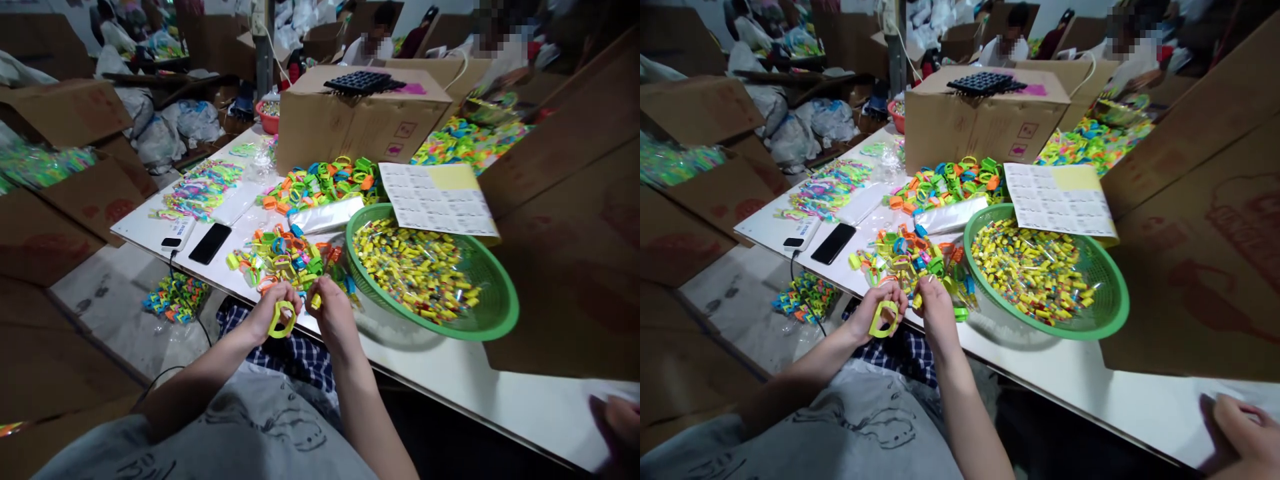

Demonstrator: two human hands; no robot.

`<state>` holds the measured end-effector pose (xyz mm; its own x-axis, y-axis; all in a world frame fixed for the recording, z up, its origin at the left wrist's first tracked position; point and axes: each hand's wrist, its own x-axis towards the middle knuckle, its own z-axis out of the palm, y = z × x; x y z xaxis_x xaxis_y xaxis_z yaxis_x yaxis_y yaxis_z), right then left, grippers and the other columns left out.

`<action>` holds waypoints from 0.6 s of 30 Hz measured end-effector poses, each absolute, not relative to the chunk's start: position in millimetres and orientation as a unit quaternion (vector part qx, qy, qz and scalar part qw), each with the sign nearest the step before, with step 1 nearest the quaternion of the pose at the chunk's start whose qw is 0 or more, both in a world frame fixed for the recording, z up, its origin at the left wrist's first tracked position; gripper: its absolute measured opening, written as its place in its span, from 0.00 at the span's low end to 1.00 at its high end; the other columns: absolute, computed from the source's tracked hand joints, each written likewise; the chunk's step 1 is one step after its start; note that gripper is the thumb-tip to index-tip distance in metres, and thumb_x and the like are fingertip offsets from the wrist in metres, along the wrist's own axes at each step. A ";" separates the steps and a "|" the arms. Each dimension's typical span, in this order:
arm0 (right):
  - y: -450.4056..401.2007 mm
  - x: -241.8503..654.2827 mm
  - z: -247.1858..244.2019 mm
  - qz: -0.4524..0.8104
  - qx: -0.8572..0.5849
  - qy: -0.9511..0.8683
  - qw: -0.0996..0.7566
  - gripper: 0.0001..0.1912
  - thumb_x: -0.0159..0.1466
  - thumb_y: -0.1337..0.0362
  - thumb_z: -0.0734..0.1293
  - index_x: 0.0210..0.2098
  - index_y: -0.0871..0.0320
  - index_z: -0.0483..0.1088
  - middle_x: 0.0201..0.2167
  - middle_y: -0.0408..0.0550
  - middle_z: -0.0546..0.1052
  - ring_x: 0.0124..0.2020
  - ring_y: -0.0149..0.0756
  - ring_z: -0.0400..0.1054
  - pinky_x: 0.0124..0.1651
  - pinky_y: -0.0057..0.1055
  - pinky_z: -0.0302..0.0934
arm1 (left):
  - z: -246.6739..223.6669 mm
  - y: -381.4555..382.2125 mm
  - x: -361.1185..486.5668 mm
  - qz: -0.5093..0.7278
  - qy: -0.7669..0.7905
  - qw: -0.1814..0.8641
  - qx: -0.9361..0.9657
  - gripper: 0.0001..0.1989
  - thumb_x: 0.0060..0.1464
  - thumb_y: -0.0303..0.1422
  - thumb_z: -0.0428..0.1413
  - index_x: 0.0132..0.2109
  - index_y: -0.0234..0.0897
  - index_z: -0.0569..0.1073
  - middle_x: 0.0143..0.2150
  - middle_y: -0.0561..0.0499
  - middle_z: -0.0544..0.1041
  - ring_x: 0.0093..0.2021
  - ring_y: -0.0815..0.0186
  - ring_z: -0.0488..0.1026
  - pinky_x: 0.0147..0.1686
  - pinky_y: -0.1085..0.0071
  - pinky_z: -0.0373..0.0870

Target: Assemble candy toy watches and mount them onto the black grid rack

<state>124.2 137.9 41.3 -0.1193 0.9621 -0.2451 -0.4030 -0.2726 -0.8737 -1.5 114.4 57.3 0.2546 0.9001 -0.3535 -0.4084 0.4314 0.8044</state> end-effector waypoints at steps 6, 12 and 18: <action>133.9 121.6 41.1 0.696 -0.422 -0.297 0.500 0.23 0.49 0.45 0.71 0.21 0.57 0.60 0.15 0.35 0.62 0.13 0.23 0.51 0.14 0.21 0.47 | 61.4 116.3 6.0 0.378 0.485 0.724 0.313 0.09 0.48 0.40 0.44 0.28 0.39 0.58 0.19 0.56 0.70 0.15 0.68 0.69 0.10 0.78 0.58; 129.0 115.3 45.8 0.680 -0.419 -0.301 0.521 0.21 0.47 0.50 0.71 0.19 0.56 0.59 0.13 0.35 0.64 0.12 0.24 0.54 0.13 0.22 0.50 | 58.4 117.1 8.9 0.388 0.505 0.696 0.332 0.07 0.51 0.39 0.45 0.30 0.41 0.58 0.14 0.58 0.68 0.12 0.66 0.67 0.09 0.77 0.56; 125.2 111.0 40.6 0.690 -0.422 -0.309 0.500 0.19 0.49 0.50 0.70 0.20 0.55 0.60 0.13 0.35 0.64 0.09 0.25 0.52 0.09 0.23 0.48 | 53.9 115.5 9.9 0.404 0.517 0.682 0.324 0.08 0.53 0.39 0.46 0.30 0.41 0.58 0.16 0.59 0.66 0.12 0.67 0.67 0.09 0.76 0.58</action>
